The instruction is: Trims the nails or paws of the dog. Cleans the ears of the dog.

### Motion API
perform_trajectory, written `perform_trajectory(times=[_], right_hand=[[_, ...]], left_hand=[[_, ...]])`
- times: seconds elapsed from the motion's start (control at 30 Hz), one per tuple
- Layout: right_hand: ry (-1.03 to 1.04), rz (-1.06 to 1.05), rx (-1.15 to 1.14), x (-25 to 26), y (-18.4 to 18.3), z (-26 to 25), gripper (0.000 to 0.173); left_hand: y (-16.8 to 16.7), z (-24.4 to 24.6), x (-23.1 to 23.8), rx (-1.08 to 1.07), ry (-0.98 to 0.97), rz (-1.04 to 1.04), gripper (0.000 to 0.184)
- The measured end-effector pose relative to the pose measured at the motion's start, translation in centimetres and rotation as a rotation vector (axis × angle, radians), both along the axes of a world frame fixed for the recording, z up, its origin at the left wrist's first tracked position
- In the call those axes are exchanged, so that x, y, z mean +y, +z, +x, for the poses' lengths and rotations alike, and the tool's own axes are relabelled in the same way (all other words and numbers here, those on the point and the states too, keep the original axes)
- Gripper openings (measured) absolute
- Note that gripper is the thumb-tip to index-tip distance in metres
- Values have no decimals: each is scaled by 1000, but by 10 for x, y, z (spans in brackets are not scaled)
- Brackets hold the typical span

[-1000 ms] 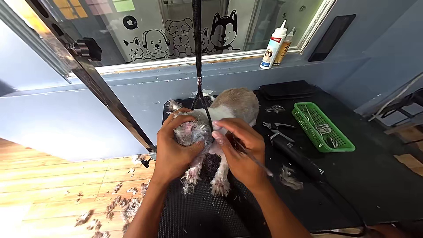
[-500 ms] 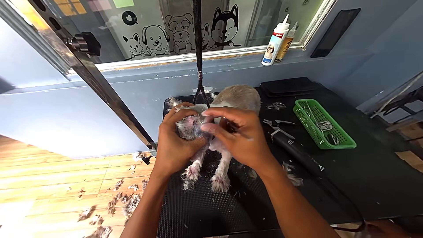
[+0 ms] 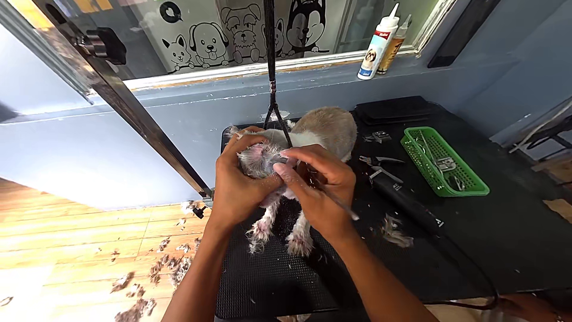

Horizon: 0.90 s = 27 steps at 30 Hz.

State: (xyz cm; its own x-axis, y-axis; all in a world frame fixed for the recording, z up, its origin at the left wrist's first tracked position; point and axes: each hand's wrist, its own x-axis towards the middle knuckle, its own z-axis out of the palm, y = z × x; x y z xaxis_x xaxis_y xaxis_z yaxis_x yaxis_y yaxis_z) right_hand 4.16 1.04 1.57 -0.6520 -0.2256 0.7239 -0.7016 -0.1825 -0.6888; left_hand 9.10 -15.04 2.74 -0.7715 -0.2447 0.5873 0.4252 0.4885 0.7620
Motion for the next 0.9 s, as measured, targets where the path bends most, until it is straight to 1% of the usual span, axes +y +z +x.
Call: perform_trajectory(times=[0.1, 0.17, 0.3, 0.37, 0.47, 0.53, 0.67, 0.77, 0.9], right_hand=[[-33, 10, 42, -5, 4, -1, 12], [-50, 36, 31, -5, 4, -2, 10], [-6, 47, 22, -5, -2, -6, 8], [28, 43, 8, -5, -6, -7, 8], [51, -10, -55, -8, -14, -3, 9], [40, -53, -74, -12, -20, 3, 10], [51, -44, -120, -9, -28, 13, 15], [75, -30, -155, 0, -29, 13, 18], [-37, -31, -87, 9, -20, 2, 19]], left_hand=[[3, -2, 1, -15, 9, -2, 49], [3, -2, 0, -30, 16, -9, 50], [4, -2, 0, -43, 10, -30, 50], [3, -2, -2, -41, -12, -29, 48], [1, -1, -5, -36, -37, -26, 38], [1, -1, -3, -24, -6, -21, 35], [-1, 1, -3, -29, 6, -17, 38], [-1, 3, -4, -37, 3, -3, 37], [0, 4, -3, -34, 5, 14, 39]])
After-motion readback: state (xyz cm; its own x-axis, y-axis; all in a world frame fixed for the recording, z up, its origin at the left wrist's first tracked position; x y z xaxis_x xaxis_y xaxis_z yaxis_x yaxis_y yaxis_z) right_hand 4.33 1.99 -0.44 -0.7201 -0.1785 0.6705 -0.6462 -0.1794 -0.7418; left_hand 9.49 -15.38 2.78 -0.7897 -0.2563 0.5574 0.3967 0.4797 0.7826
